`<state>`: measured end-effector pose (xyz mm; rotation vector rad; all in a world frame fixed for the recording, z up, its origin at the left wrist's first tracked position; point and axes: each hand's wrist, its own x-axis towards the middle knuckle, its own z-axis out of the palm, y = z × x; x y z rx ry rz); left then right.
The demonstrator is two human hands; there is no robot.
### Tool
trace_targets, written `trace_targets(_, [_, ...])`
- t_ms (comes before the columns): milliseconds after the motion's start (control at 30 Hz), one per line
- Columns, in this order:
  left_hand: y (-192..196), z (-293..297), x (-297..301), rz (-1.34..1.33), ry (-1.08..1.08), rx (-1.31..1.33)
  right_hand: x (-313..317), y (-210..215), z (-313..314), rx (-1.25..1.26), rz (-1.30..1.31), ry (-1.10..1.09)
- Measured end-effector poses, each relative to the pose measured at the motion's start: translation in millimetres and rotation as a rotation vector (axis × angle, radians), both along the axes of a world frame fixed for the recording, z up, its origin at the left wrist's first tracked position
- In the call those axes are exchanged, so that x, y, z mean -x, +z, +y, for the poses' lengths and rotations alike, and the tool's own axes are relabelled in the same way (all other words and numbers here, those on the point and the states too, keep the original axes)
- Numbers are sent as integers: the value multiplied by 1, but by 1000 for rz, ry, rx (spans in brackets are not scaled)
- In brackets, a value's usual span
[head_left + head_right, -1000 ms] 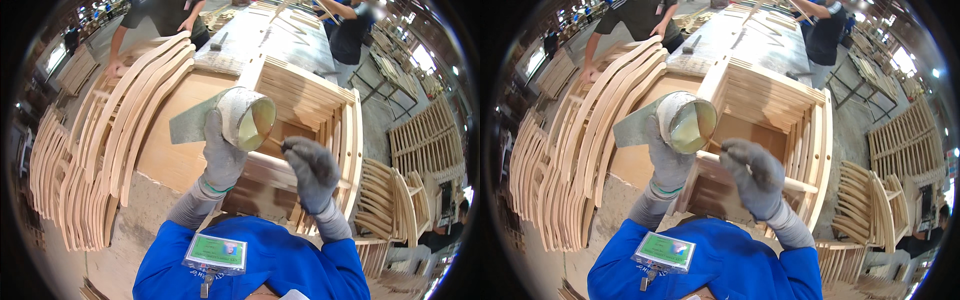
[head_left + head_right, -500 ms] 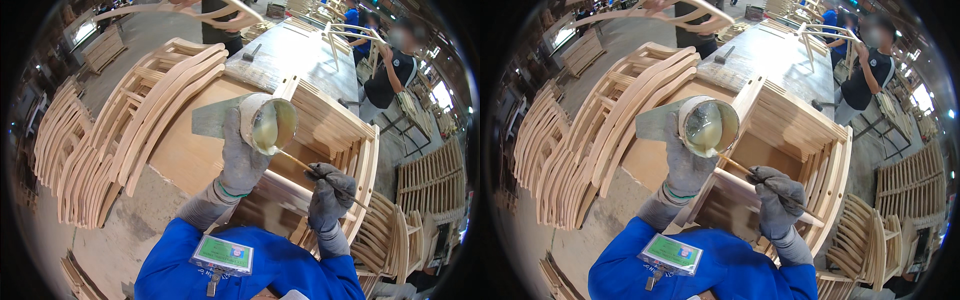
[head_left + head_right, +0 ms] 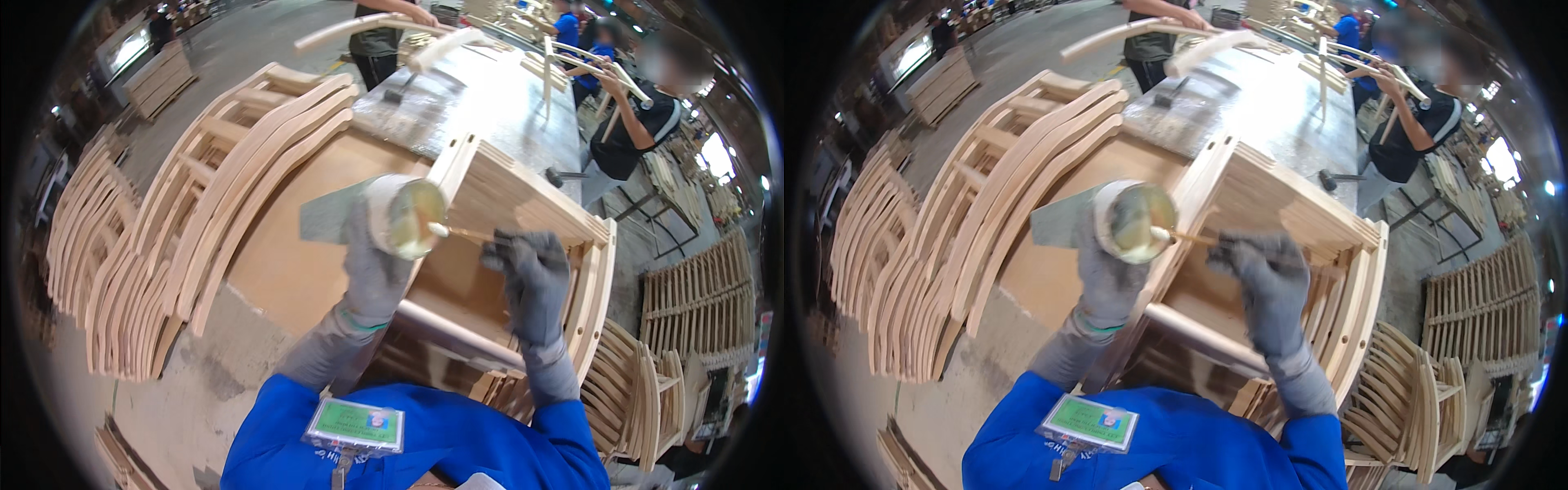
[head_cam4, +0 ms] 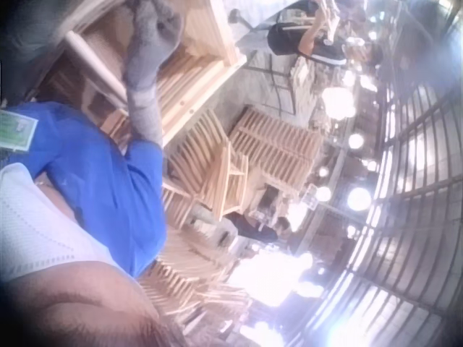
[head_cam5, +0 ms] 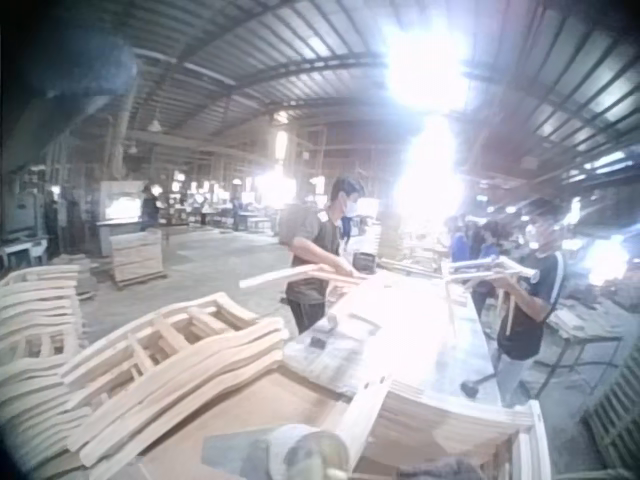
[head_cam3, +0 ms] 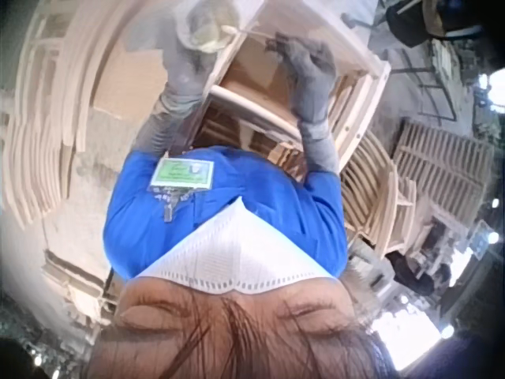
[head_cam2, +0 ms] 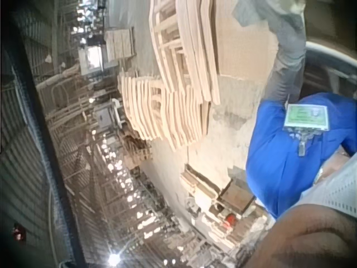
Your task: The person applies glue to the joints of a wooden chair frame using a brush and a small container. They repeatedly dip the brush into the container and spread the glue along the edges and corners of the frame while standing at a workbench.
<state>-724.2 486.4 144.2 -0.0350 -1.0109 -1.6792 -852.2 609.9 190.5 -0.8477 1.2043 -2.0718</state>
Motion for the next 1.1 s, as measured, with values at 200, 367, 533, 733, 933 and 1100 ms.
trace_targets(200, [-37, -36, 8, 16, 61, -360, 171, 27, -102, -187, 370, 0])
trace_targets(367, [-66, -58, 9, -411, 400, 77, 257, 8, -176, -387, 437, 141])
trace_targets(533, [-69, -72, 3, -60, 24, -601, 280, -13, -209, -459, 403, 218])
trace_targets(733, [-68, -73, 9, -55, 47, -699, 288, -22, -222, -492, 391, 252])
trace_targets(933, [-74, -73, 10, -70, 66, -706, 295, -23, -226, -485, 406, 230])
trace_targets(1100, [-78, -70, 12, -171, 228, -599, 278, -24, -233, -483, 436, 201])
